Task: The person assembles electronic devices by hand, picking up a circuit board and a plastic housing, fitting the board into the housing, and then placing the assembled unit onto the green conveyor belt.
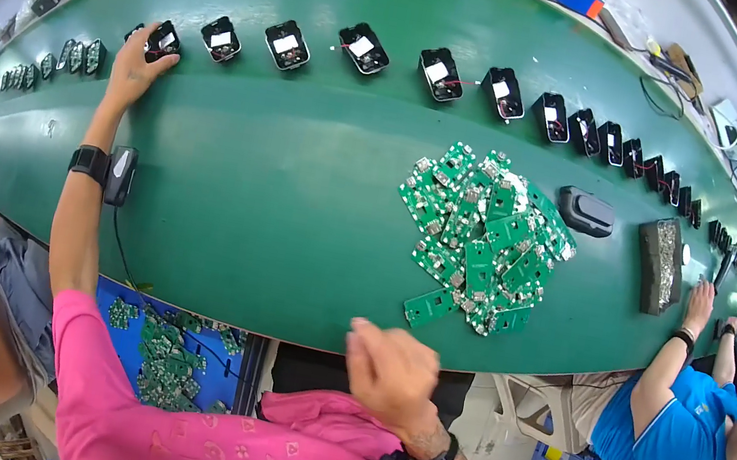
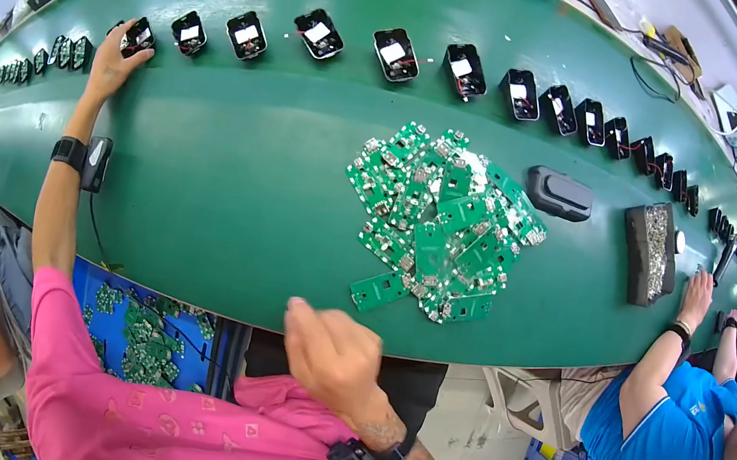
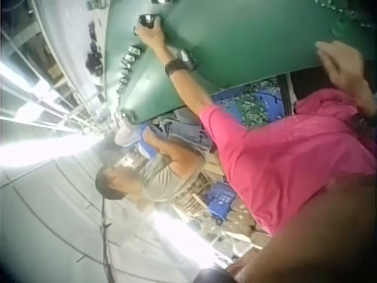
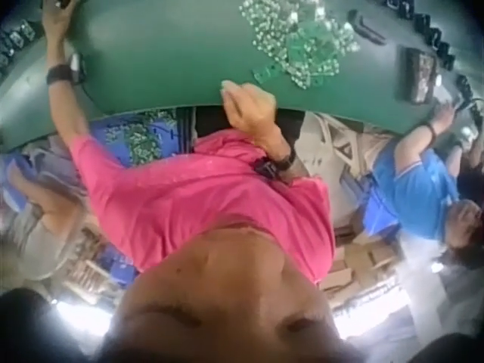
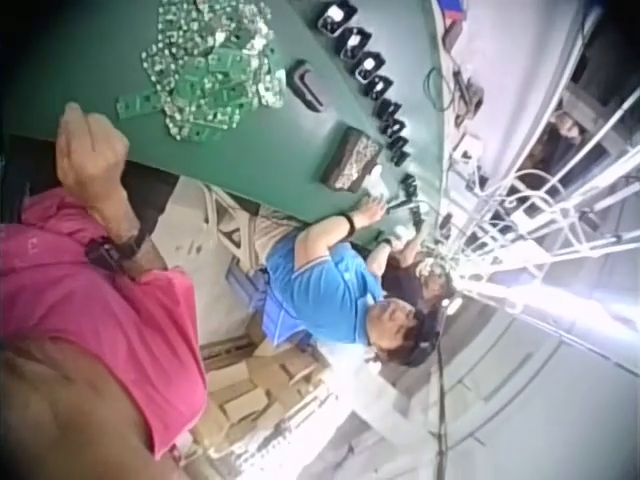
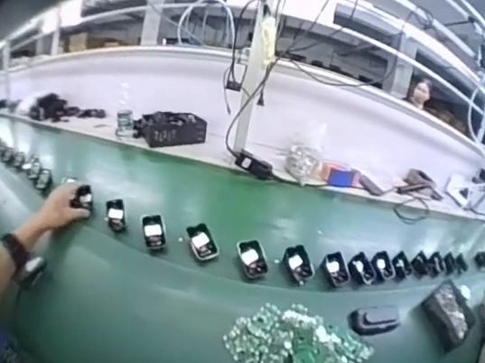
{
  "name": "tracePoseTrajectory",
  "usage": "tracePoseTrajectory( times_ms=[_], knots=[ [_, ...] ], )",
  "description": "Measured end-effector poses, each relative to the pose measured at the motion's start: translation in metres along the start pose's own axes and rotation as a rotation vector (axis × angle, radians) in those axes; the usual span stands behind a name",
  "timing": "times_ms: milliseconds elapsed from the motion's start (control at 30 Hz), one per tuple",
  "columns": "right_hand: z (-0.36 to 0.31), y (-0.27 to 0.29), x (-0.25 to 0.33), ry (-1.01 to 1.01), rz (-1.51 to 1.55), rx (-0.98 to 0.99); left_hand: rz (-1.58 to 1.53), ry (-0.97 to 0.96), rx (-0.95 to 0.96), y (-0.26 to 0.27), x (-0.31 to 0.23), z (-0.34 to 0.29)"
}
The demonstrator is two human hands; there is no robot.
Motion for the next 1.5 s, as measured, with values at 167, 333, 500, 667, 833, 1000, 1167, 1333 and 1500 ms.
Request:
tracePoseTrajectory(
  times_ms=[167,333,500,667,833,1000,1167,1333,1500],
  knots=[
    [-0.01,0.051,-0.02,-0.346,-0.405,0.136,-0.188,0.102,-0.183,0.031,-0.096,-0.051],
    [-0.035,0.051,-0.012,-0.254,-0.403,0.329,-0.501,0.133,0.212,0.057,-0.244,-0.169],
    [-0.05,0.046,-0.018,-0.085,-0.36,0.225,-0.549,-0.093,0.133,0.046,-0.317,-0.24],
    [-0.056,0.061,-0.013,-0.028,-0.255,0.131,-0.69,0.0,0.053,0.062,-0.332,-0.263],
    [-0.049,0.036,0.008,-0.633,0.641,-0.07,-1.138,0.113,0.303,0.076,-0.358,-0.291],
    [-0.017,0.022,0.012,-0.524,0.519,0.342,-1.244,0.44,0.345,0.064,-0.337,-0.304],
    [0.021,0.009,0.017,-0.392,0.299,0.286,-1.398,0.624,0.122,0.067,-0.322,-0.299],
    [0.027,-0.007,0.014,-0.382,0.277,0.258,-1.386,0.646,-0.074,0.067,-0.296,-0.3],
    [0.017,-0.007,0.004,-0.34,0.176,0.155,-1.384,0.672,-0.02,0.065,-0.295,-0.302]
  ],
)
Point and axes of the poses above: each hand's wrist, its own z-axis towards the middle knuckle, its own y-axis out of the back of the hand, x = y × z, the point moved 3 cm from there along z, towards the middle knuckle
